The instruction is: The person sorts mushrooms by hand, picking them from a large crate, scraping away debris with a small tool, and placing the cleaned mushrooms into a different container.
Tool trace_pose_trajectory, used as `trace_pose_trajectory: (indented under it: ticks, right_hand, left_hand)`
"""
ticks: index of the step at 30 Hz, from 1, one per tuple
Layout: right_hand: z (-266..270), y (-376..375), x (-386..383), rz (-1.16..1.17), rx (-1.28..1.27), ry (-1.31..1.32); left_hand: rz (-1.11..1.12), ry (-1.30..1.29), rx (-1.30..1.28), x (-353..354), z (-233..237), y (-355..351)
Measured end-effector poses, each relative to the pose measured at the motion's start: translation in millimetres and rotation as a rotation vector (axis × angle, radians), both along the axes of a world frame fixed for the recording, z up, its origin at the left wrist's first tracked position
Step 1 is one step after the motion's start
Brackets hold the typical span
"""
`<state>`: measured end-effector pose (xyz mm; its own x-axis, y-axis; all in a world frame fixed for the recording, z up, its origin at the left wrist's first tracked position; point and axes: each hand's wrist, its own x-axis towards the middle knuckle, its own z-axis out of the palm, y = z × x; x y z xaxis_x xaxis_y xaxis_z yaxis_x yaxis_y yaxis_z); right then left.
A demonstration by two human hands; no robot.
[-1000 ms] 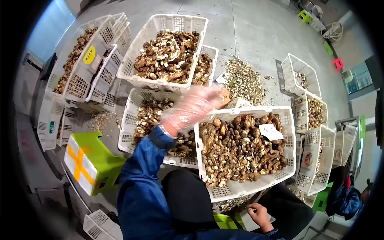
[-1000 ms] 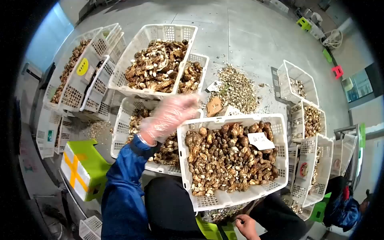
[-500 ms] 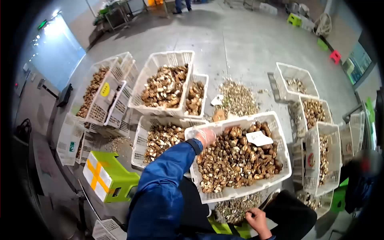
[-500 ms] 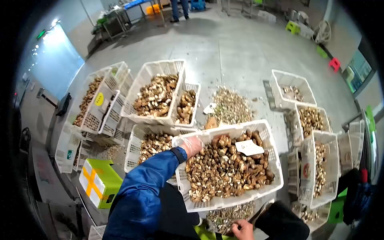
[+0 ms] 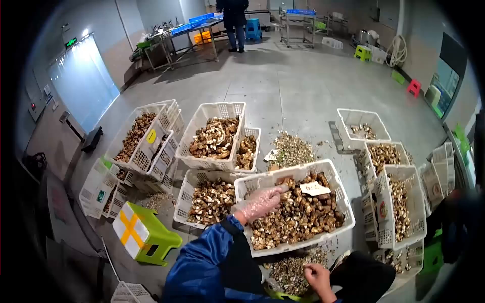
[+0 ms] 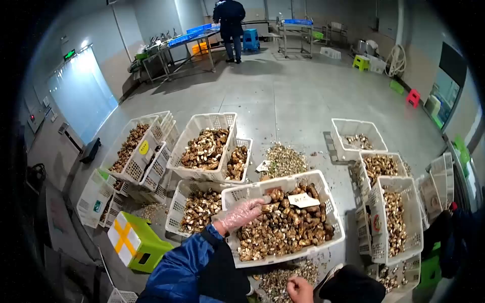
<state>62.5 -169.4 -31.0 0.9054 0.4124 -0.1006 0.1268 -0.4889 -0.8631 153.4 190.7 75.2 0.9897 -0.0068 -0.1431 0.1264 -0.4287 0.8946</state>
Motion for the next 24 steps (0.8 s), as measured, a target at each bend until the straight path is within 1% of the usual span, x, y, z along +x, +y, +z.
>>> trace_pose_trajectory:
  ticks: [1, 3, 5, 6, 7, 8, 9, 11, 12, 13, 15, 16, 17, 18, 19, 20, 21, 22, 23, 24]
  right_hand:
    - [12, 3, -1, -0.007, -0.005, 0.035]
    - [6, -3, -4, -0.008, -0.007, -0.016]
    - [-2, -8, -7, -0.010, -0.041, 0.004]
    - [-14, -12, -8, -0.022, 0.040, 0.023]
    - [-21, -14, -11, -0.011, 0.089, -0.054]
    - [-12, -16, -14, 0.009, 0.048, -0.128]
    - [-3, -17, -15, 0.026, 0.010, -0.204]
    - [-5, -18, -15, 0.015, 0.067, -0.295]
    - [-8, -18, -15, 0.008, 0.139, -0.224]
    - [-5, -17, -15, -0.022, 0.136, -0.175]
    - [4, -21, -15, -0.095, 0.121, -0.047]
    - [-3, -25, -7, -0.016, 0.023, -0.177]
    - [23, -19, -11, -0.120, 0.131, 0.093]
    - [1, -27, -6, -0.136, 0.117, 0.069]
    - [-12, -33, 8, -0.073, 0.084, -0.005]
    - [21, -25, 3, -0.175, 0.269, 0.223]
    - [32, -25, 4, -0.148, 0.306, 0.214]
    - [46, -15, 4, -0.182, 0.455, 0.136]
    - [59, -13, 1, -0.157, 0.477, 0.214]
    - [55, -14, -4, -0.154, 0.522, 0.273]
  left_hand:
    - [-0.034, 0.019, -0.184, -8, -29, -5]
    - [-0.033, -0.055, -0.465, -37, -29, -41]
    - [-0.028, 0.052, -0.534, -61, -28, -67]
    - [-0.058, 0.105, -0.509, -68, -29, -75]
    - [-0.092, 0.160, -0.487, -74, -31, -85]
    - [-0.110, 0.094, -0.562, -79, -38, -98]
    - [-0.161, 0.157, -0.584, -78, -48, -103]
    - [-0.074, 0.217, -0.885, -99, -25, -126]
    - [-0.080, 0.226, -0.942, -107, -19, -134]
    - [0.016, 0.357, -1.036, -114, -15, -143]
    - [0.099, 0.335, -1.229, -129, -21, -153]
    - [0.134, 0.269, -1.275, -139, -15, -156]
    - [0.158, 0.260, -1.266, -148, -12, -157]
    - [0.182, 0.259, -1.250, -155, -21, -157]
    - [0.161, 0.243, -1.297, -157, -50, -157]
    - [0.254, 0.217, -1.262, -163, -41, -162]
    - [0.304, 0.172, -1.246, -169, -27, -166]
    - [0.313, 0.200, -1.215, -167, -28, -163]
    - [0.301, 0.195, -1.186, -175, -38, -168]
    - [0.353, 0.224, -1.154, -180, -40, -175]
